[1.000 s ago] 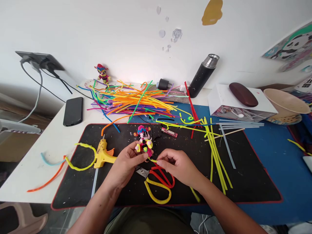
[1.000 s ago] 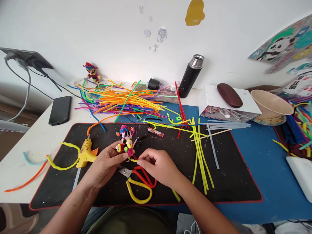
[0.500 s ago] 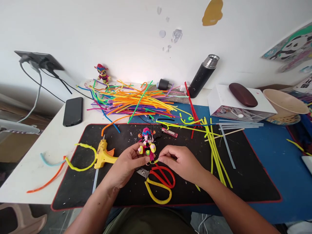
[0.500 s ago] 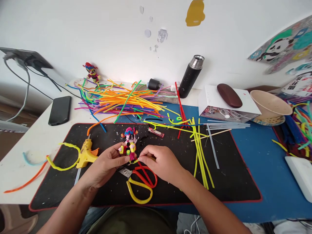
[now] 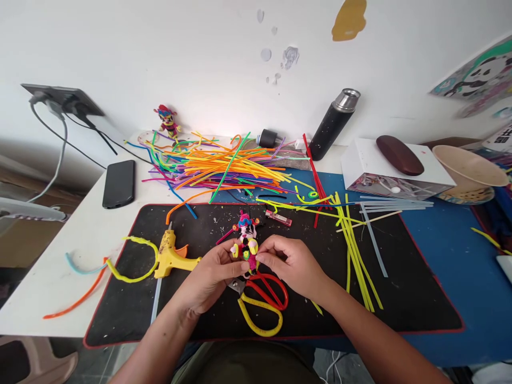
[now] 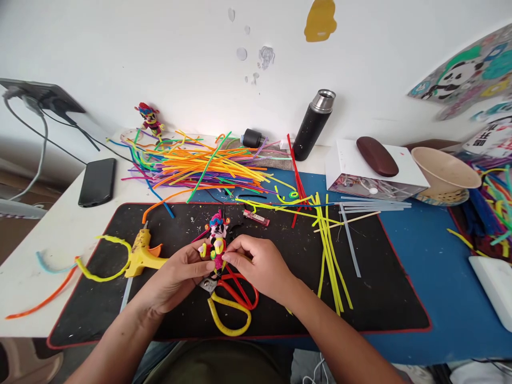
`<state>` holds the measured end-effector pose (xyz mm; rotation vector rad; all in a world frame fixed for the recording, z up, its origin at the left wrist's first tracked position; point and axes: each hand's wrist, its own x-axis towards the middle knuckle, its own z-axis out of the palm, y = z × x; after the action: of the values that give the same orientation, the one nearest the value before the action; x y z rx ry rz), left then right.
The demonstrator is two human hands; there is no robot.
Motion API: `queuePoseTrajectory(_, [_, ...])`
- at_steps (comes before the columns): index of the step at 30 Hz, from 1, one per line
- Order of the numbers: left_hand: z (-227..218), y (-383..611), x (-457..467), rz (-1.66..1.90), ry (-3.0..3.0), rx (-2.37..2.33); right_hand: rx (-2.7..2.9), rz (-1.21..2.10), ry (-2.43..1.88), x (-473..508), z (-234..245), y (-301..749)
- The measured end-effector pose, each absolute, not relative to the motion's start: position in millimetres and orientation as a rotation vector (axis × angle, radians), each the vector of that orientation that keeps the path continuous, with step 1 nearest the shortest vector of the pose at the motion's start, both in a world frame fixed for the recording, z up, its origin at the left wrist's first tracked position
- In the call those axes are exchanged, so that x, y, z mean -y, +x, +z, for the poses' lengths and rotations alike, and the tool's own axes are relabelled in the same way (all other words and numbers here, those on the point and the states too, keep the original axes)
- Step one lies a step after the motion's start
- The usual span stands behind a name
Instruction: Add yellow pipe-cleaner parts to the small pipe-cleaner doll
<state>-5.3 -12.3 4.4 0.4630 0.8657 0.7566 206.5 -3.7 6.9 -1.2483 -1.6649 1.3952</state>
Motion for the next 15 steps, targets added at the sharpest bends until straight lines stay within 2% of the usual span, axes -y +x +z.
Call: queuePoseTrajectory(15, [1.9,-10.0,9.3,0.804,0.36,-0.804,1.652,1.607,-1.268,5.7,11.5,213.3])
